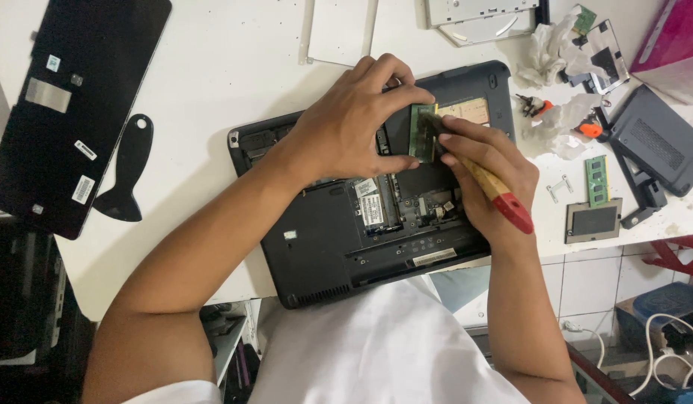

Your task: The person holds a green RAM module and uses a brush to clean its gold contacts and edges. They then brush the RAM slot area inside the open laptop chassis. The person continues brushing the RAM module and the laptop interior before placing the module on the table.

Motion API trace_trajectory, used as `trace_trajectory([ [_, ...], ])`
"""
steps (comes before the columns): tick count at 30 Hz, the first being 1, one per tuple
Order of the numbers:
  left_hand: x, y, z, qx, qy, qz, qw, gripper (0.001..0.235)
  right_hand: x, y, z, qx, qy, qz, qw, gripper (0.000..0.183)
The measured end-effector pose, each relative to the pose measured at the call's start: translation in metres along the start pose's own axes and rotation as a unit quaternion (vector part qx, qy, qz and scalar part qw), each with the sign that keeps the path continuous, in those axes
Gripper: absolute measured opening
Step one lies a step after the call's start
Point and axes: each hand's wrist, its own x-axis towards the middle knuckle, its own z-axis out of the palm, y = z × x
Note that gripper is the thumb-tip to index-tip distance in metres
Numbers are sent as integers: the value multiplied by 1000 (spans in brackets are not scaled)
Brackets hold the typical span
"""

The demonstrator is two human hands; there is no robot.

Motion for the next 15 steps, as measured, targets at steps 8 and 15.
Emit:
trace_trajectory([
  [8, -1, -1, 1, 9, 10, 10, 1000, 78, 0, -2, -1, -11, 6, 9, 1000, 11],
  [15, -1, -3, 1, 10, 9, 12, 1000, 79, -1, 0, 0, -31, 22, 9, 999, 13],
])
